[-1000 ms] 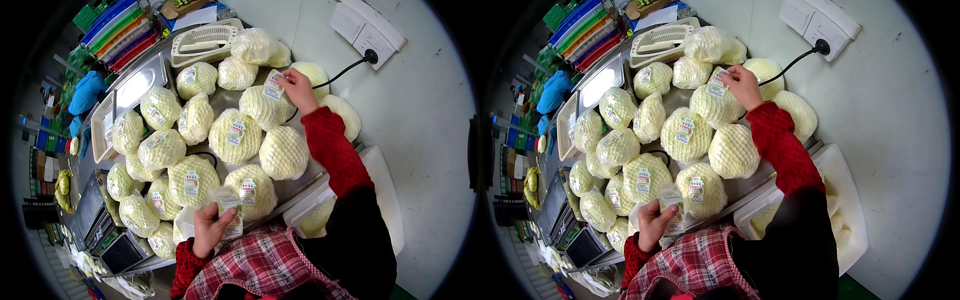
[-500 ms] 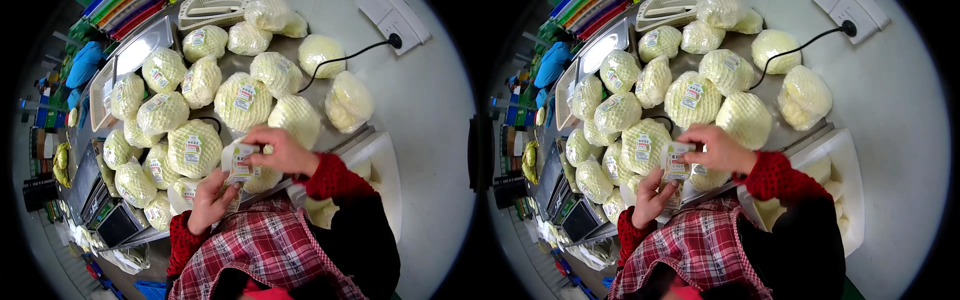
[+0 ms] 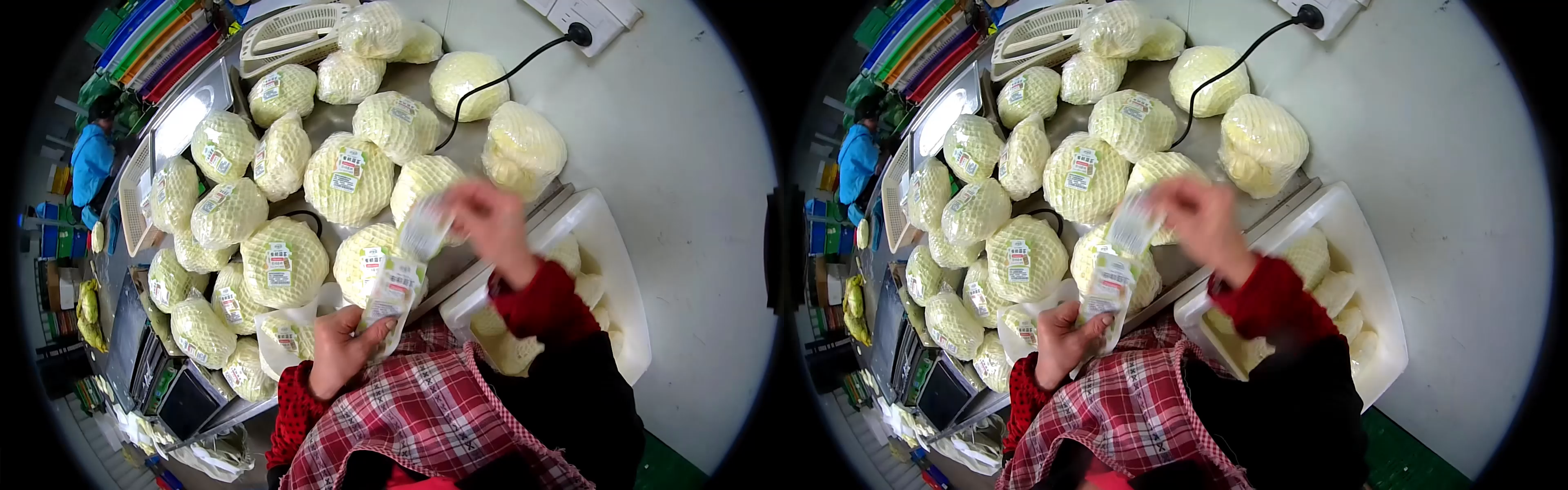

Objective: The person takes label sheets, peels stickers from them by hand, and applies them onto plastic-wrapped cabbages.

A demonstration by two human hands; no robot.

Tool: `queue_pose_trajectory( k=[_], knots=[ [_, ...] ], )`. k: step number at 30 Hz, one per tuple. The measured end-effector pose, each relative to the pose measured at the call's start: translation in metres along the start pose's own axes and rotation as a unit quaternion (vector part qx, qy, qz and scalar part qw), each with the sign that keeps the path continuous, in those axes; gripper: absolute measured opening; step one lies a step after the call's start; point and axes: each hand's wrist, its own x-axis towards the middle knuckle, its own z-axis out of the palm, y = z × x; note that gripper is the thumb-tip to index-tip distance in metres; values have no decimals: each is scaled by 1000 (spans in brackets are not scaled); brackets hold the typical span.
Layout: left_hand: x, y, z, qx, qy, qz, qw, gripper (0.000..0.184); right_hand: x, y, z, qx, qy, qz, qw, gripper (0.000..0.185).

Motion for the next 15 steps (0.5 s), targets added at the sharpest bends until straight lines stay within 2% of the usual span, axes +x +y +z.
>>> queue_pose_trajectory(
  k=[1,2,3,5,6,7,9,10,11,13,15],
  knots=[
    [-2,-2,0,1,-2,0,1000,24,22,4,-24,30,0,57,998,17],
    [-3,-3,-1,28,-20,-3,999,21,42,24,-39,-16,-15,65,998,27],
    [-2,-3,-1,55,-37,-3,998,19,47,55,-37,-16,-13,63,998,27],
    [3,1,2,34,-28,30,999,17,56,111,-33,-240,-77,-8,968,35],
    [5,5,2,11,-18,56,998,16,56,111,-30,-287,-49,33,956,44],
    [6,7,-3,9,-19,55,998,18,54,102,-28,-289,-41,29,956,44],
    [10,13,-8,17,11,125,992,18,41,76,-22,-435,49,-50,898,45],
    [13,15,-11,18,9,135,991,18,33,63,-18,-315,-21,-17,949,46],
    [15,15,-13,29,-1,132,991,18,24,49,-12,-190,-94,14,977,46],
    [13,14,-10,40,-23,119,992,19,-3,18,10,37,-229,6,973,41],
    [18,13,-5,68,-28,142,987,20,-16,6,21,36,-299,0,954,34]
  ],
)
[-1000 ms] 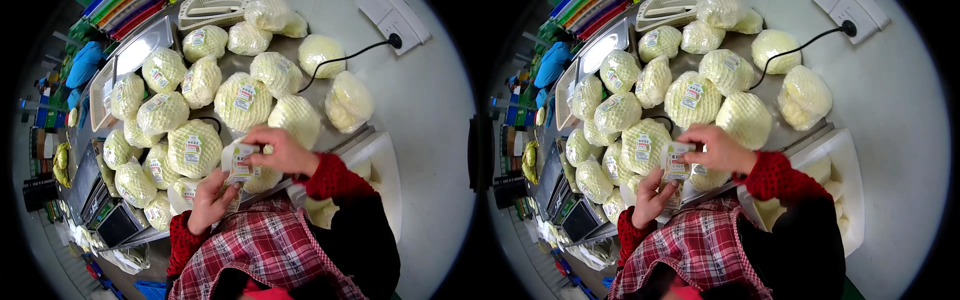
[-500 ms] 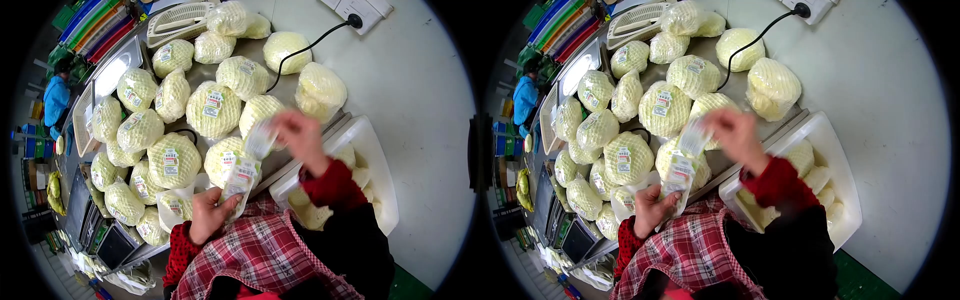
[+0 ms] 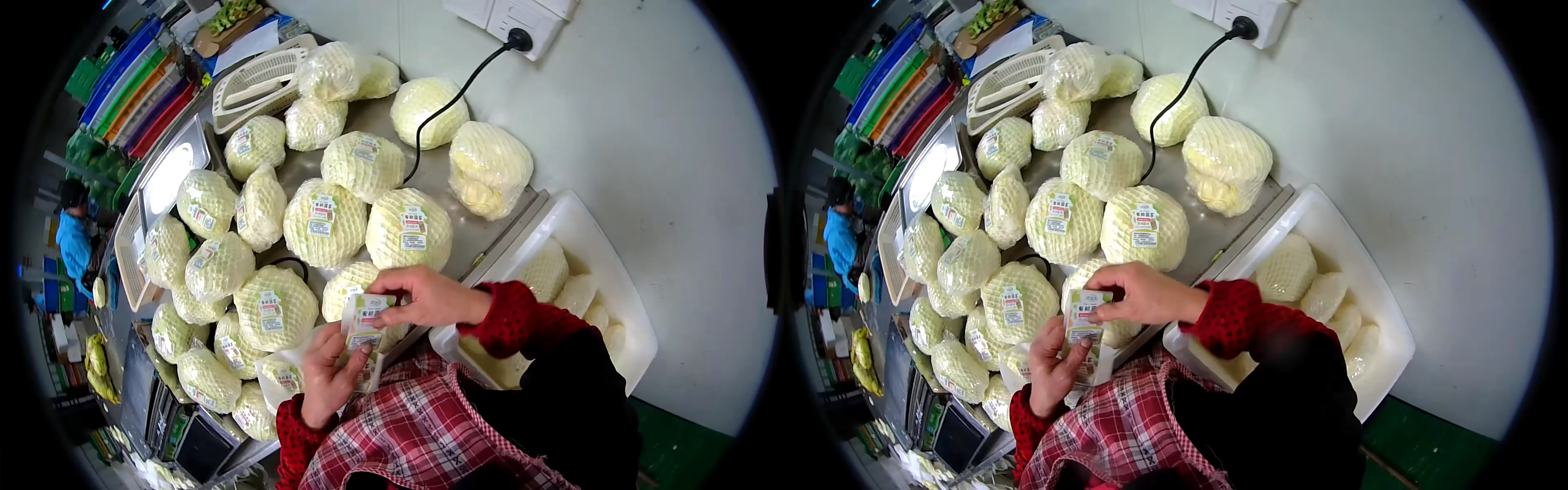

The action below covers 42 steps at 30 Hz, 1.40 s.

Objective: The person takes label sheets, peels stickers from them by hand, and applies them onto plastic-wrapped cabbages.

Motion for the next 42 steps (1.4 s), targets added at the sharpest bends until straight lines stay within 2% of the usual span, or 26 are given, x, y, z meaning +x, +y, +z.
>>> queue_pose_trajectory(
  k=[2,4,6,8,9,10,11,12,13,17,18,19,20,22,24,26,28,30,32,34,36,37,38,39,40,42],
  knots=[
    [6,5,2,13,33,0,999,21,-6,-1,10,38,11,41,998,31],
    [16,12,-3,118,46,134,983,20,-12,-6,18,5,54,-38,998,30],
    [10,7,-2,31,-10,82,996,16,-16,-6,18,-5,75,-44,996,25],
    [11,16,9,-122,-31,-172,977,20,-21,-7,6,3,148,-75,986,18],
    [8,6,16,-51,-32,-87,994,22,-22,-4,-7,40,177,-82,980,14],
    [5,9,17,-50,-67,-146,986,20,-22,-3,-35,35,231,-74,969,12],
    [2,6,21,-69,-69,-135,986,20,-22,-3,-75,103,323,-40,940,11],
    [0,2,23,-88,-72,-127,985,19,-20,-26,-123,78,410,7,909,14],
    [-2,0,24,-89,-75,-128,985,19,-20,-29,-167,-44,472,-15,880,13],
    [5,7,23,-160,-50,-128,978,20,-28,37,-270,-114,438,108,885,23],
    [7,10,20,-177,-43,-115,976,21,-26,63,-277,-347,438,124,820,25],
    [6,4,15,-152,-41,-87,984,20,-18,69,-274,-559,411,129,709,27],
    [5,3,10,-149,-29,-92,984,20,-16,72,-272,-556,404,122,716,27],
    [7,7,0,-152,8,-78,985,19,-12,54,-245,-664,447,127,586,23],
    [11,5,-9,-129,12,-67,989,24,-16,80,-259,-751,359,109,543,18],
    [15,6,-16,-145,1,-103,984,26,-7,61,-249,-743,334,236,531,15],
    [20,2,-18,-106,3,-20,994,26,-14,57,-242,-790,384,65,475,18],
    [20,3,-19,-112,14,-6,994,26,-12,61,-240,-773,401,37,490,24],
    [17,1,-20,-132,9,-28,991,25,-11,63,-240,-572,393,337,636,32],
    [15,2,-24,-135,11,-27,990,25,-16,53,-236,-568,363,352,649,38],
    [15,2,-29,-140,18,-24,990,25,-17,40,-213,-611,384,220,657,38],
    [16,0,-30,-131,8,-27,991,25,-13,41,-193,-507,413,58,755,29],
    [17,0,-29,-123,-8,-32,992,26,-1,26,-154,-273,335,-1,902,25],
    [17,0,-26,-126,-11,-32,991,26,11,-2,-105,-132,218,12,967,31],
    [19,0,-24,-110,-29,-38,993,25,23,-21,-64,-128,124,6,984,49],
    [26,1,-23,-89,-52,-34,994,25,41,-33,-27,-187,40,-114,975,37]
  ],
)
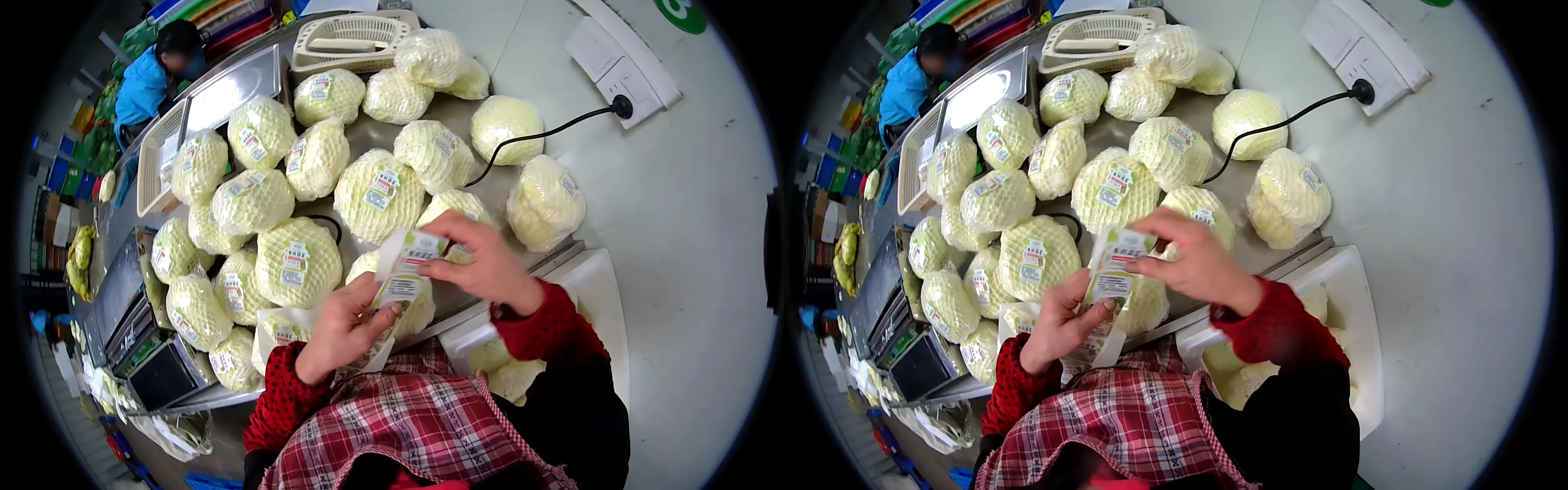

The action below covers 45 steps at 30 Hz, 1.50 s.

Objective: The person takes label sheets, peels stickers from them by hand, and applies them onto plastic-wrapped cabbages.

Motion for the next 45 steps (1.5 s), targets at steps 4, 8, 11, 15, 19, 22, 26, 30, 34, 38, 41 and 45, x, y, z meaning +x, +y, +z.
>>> queue_pose_trajectory(
  k=[4,8,11,15,19,22,26,30,34,38,41,45],
  knots=[
    [9,7,-4,190,187,163,950,22,10,-6,33,130,-16,42,990,25],
    [6,0,-13,136,145,125,972,20,19,-14,38,96,2,18,995,17],
    [0,-30,-2,2,195,-50,980,25,34,-14,9,-22,21,-35,999,9],
    [-9,-36,5,-57,172,-74,981,16,124,89,-137,-170,209,65,961,21],
    [-11,-4,-25,-150,226,-79,959,16,147,178,-192,-433,82,321,838,38],
    [-20,15,-41,-180,246,-100,947,16,144,215,-182,-536,59,339,771,43],
    [-31,3,-46,-177,240,-111,948,18,169,192,-163,-638,5,318,701,45],
    [-32,-7,-50,-176,239,-110,949,16,217,199,-151,-442,224,279,823,61],
    [-34,-6,-54,-173,241,-125,947,14,276,259,-147,-187,364,307,859,89],
    [-43,-9,-58,-196,270,-140,932,16,302,305,-148,64,406,284,866,98],
    [-45,-13,-56,-185,283,-135,931,16,294,254,-133,186,452,287,824,89],
    [-36,-16,-50,-195,275,-135,932,17,297,251,-135,223,410,244,850,95]
  ],
)
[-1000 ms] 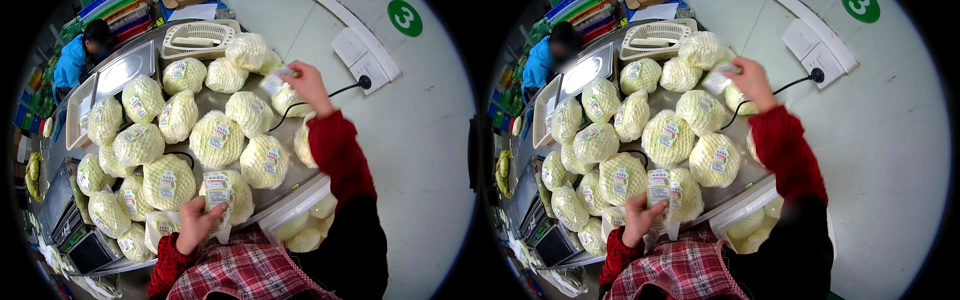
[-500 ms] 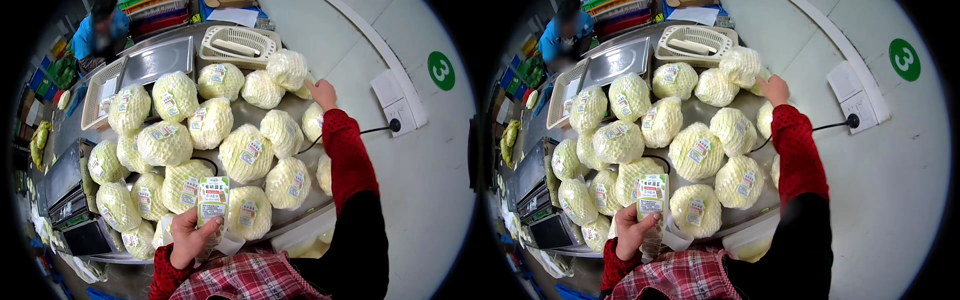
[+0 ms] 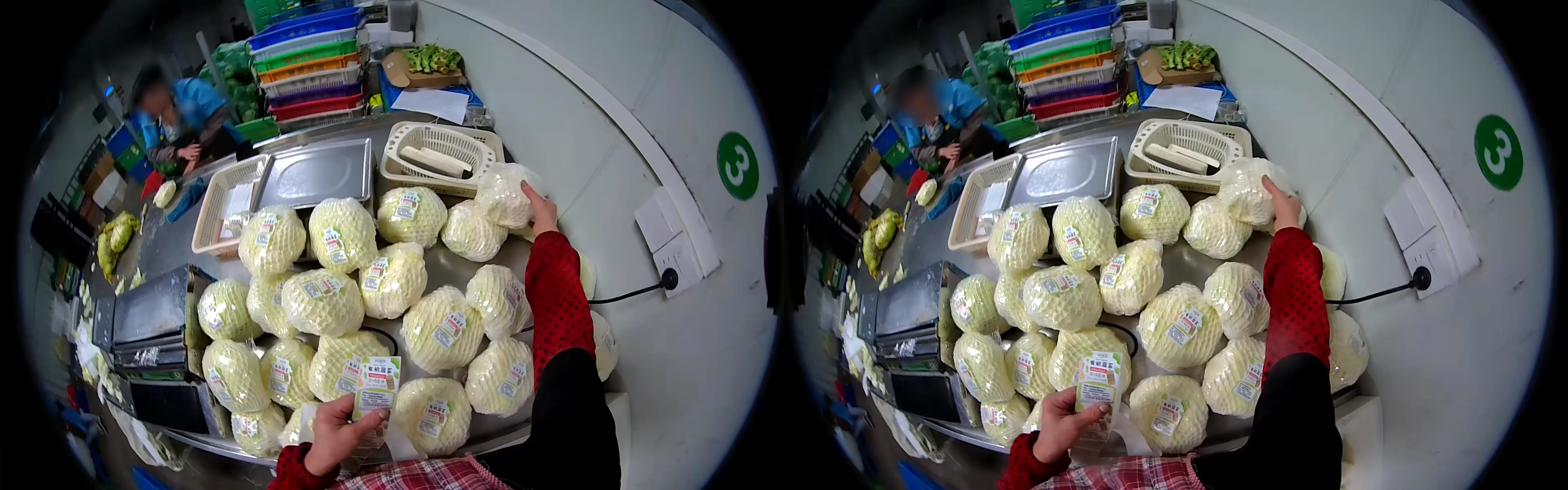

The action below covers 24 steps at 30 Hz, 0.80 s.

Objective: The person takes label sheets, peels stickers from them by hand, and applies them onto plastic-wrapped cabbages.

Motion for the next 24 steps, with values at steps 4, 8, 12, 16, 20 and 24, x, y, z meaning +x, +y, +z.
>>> queue_pose_trajectory(
  k=[4,8,12,16,20,24],
  knots=[
    [6,8,14,-6,-29,-1,1000,20,-10,10,17,-14,45,-97,994,97],
    [3,19,17,57,-23,18,998,21,-96,-40,29,-171,1,-272,947,90],
    [-12,32,1,31,30,51,998,22,-203,-51,12,-280,-178,-581,743,88],
    [-26,38,-10,89,62,169,980,23,-301,8,8,-271,-290,-699,595,71],
    [-37,23,-20,119,14,199,973,26,-379,62,-7,-319,-384,-696,517,42],
    [-51,13,-22,55,6,132,990,26,-395,56,-8,-330,-387,-655,558,46]
  ],
)
